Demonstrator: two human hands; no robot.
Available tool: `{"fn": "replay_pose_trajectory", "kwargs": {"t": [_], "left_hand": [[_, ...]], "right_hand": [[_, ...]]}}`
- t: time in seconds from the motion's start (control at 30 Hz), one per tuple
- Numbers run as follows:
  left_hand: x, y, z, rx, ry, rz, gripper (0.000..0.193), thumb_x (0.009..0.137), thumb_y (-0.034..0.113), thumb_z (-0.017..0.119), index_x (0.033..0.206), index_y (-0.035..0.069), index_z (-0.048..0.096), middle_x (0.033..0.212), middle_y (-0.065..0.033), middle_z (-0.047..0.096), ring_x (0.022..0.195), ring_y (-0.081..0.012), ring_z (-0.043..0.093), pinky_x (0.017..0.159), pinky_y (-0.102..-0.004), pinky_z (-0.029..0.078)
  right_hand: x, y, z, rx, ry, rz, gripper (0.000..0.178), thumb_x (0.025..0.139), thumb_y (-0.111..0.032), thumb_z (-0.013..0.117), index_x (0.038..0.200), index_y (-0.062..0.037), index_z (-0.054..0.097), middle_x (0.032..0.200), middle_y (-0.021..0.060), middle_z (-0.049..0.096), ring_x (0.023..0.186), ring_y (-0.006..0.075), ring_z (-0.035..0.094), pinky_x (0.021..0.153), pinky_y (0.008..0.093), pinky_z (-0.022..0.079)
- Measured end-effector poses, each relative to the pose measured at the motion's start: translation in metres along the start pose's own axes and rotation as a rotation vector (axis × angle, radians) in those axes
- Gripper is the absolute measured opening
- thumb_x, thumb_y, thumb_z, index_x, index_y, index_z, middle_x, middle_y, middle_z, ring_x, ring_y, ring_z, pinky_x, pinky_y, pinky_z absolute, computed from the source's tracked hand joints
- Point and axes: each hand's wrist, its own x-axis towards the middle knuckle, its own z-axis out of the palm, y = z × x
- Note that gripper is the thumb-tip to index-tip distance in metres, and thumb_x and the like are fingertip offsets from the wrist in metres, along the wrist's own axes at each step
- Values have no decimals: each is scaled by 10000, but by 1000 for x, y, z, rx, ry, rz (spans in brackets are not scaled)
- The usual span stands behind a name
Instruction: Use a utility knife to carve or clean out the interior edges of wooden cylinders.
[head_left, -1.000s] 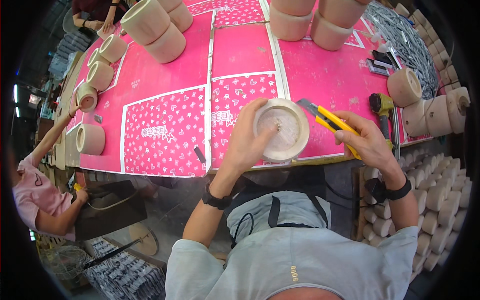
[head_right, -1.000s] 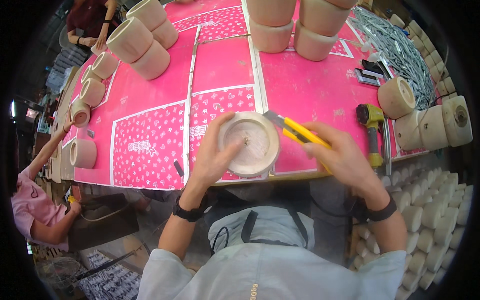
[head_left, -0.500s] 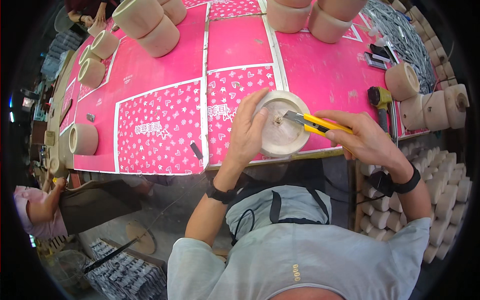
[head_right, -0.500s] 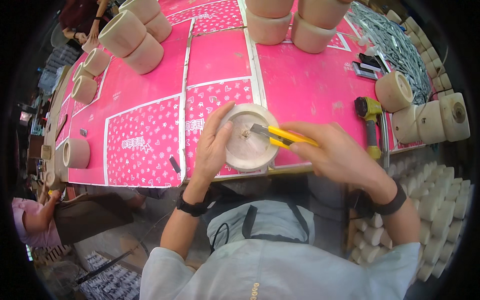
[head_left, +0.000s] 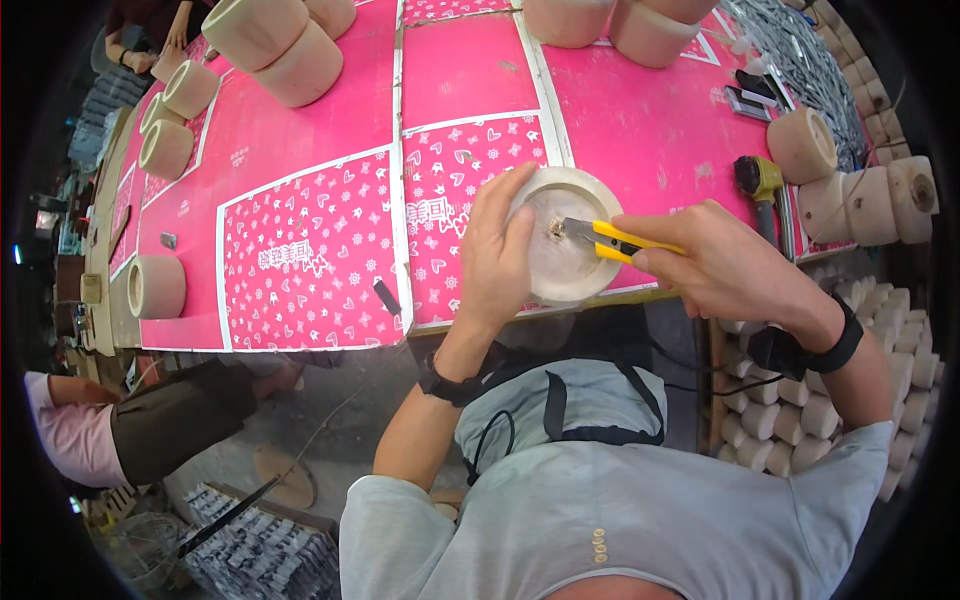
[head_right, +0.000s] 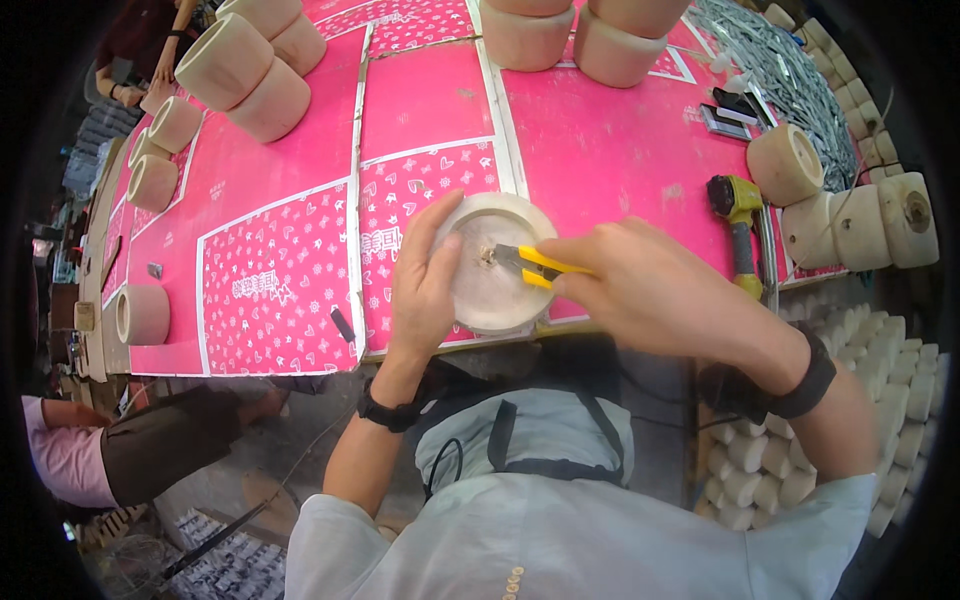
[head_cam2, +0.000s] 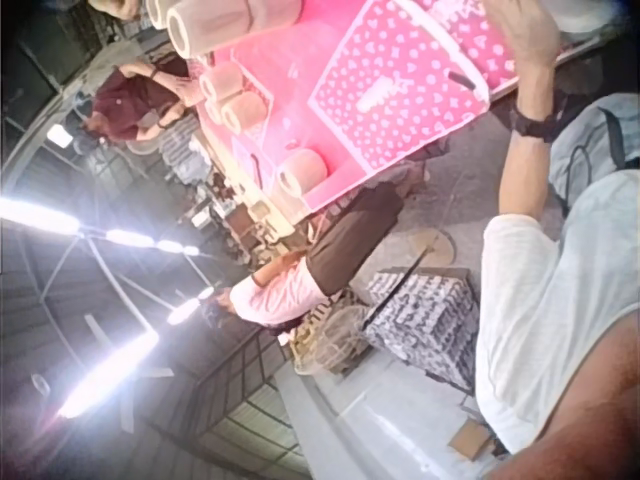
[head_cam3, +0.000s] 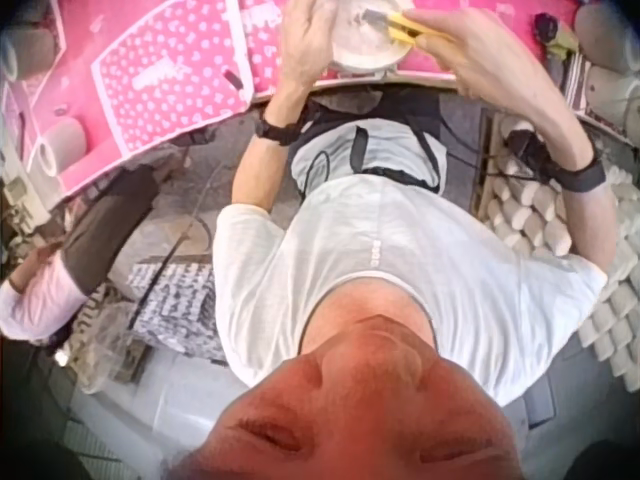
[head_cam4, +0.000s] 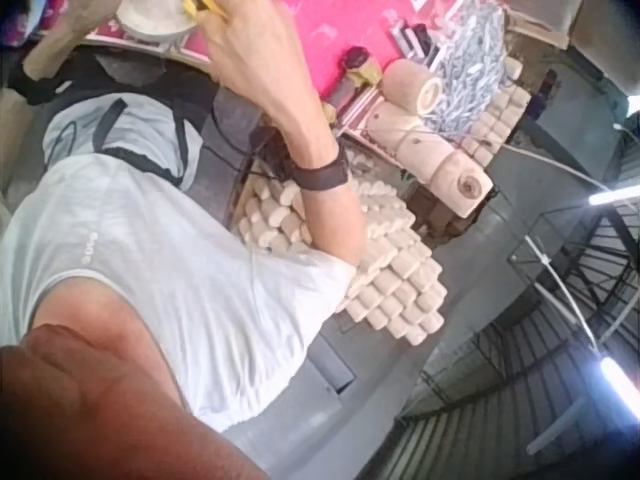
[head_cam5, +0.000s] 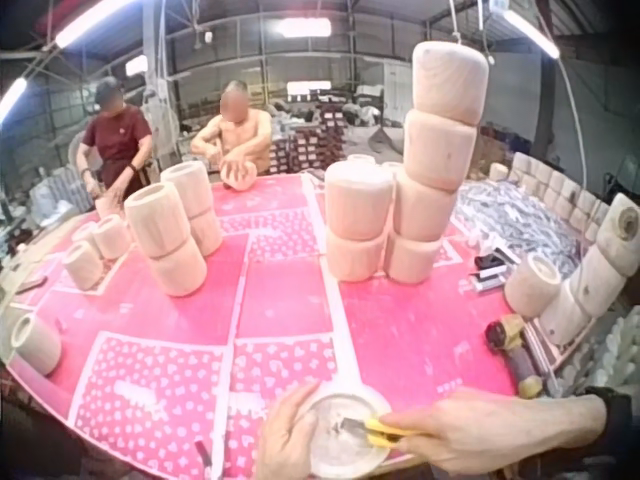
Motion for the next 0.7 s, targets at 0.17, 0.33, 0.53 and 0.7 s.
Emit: {"fn": "replay_pose_trajectory", "kwargs": {"t": [0.17, 0.33, 0.53, 0.7], "left_hand": [[-2, 2, 2, 52, 53, 5, 404, 972, 92, 463, 1351, -28, 540, 1319, -161, 562, 1255, -249, 513, 1086, -353, 365], [-8, 1, 5, 30, 96, 10, 395, 981, 95, 448, 1342, -36, 541, 1328, -166, 556, 1257, -262, 511, 1083, -357, 368], [-19, 9, 22, 89, 227, -21, 413, 990, 103, 429, 1372, -36, 498, 1352, -174, 506, 1294, -276, 461, 1117, -375, 323], [-38, 18, 30, 106, 343, -74, 434, 990, 105, 421, 1400, -31, 459, 1384, -178, 454, 1330, -272, 408, 1140, -386, 285]], "right_hand": [[2, -14, 3, 280, -101, 317, 361, 879, -84, 540, 1194, 69, 627, 748, 281, 647, 625, 367, 669, 659, 445, 541], [1, -2, 5, 117, -71, 125, 402, 980, -111, 512, 1354, 29, 553, 651, 71, 600, 476, 132, 594, 457, 281, 501], [-5, -9, 24, 337, -84, 290, 373, 952, -77, 490, 1289, 61, 573, 659, 107, 622, 493, 179, 625, 480, 320, 521], [-1, -19, 4, 229, -116, 285, 328, 925, -67, 494, 1184, 93, 618, 742, 218, 675, 586, 301, 680, 571, 406, 549]]}}
